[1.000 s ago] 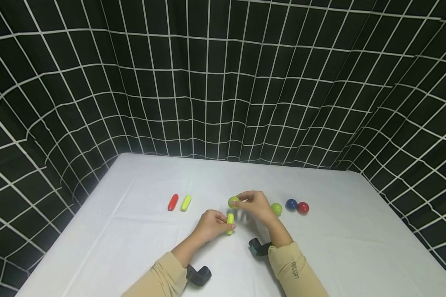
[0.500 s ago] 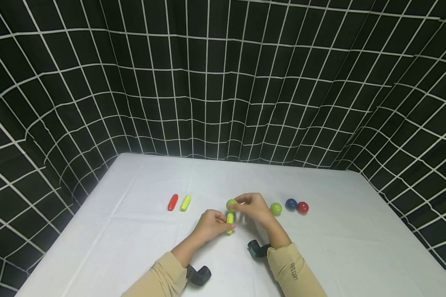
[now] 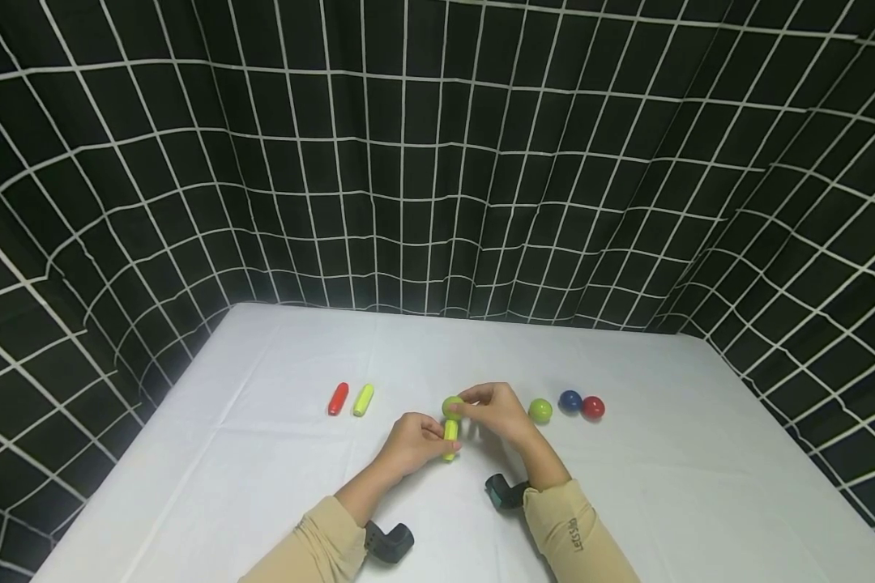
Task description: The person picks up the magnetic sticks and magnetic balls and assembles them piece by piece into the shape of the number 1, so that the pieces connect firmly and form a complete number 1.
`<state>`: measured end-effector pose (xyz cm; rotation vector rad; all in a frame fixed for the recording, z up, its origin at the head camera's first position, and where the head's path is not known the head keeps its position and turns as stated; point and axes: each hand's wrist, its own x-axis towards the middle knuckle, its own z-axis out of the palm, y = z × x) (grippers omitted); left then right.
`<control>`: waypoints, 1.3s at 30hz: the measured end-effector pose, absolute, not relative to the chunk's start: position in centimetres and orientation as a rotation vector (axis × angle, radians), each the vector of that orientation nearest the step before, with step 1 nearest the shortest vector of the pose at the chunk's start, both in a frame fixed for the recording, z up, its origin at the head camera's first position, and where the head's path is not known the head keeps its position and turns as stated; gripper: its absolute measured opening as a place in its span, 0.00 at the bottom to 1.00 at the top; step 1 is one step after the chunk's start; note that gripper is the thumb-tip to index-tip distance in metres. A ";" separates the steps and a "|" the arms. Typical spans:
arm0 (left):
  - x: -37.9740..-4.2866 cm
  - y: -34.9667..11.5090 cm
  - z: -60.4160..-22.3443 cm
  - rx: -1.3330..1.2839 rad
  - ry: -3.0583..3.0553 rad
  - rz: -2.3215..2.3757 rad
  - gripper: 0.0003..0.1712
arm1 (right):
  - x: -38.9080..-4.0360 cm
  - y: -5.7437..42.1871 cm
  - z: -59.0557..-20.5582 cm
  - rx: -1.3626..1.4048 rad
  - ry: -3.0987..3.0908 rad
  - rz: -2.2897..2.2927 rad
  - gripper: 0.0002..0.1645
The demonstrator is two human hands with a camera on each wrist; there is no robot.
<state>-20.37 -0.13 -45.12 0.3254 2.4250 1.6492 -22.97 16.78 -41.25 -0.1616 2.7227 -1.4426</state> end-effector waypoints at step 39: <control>-20.2 0.1 -44.9 0.262 2.425 1.661 0.15 | -22.0 26.8 -40.9 0.098 2.854 -1.433 0.25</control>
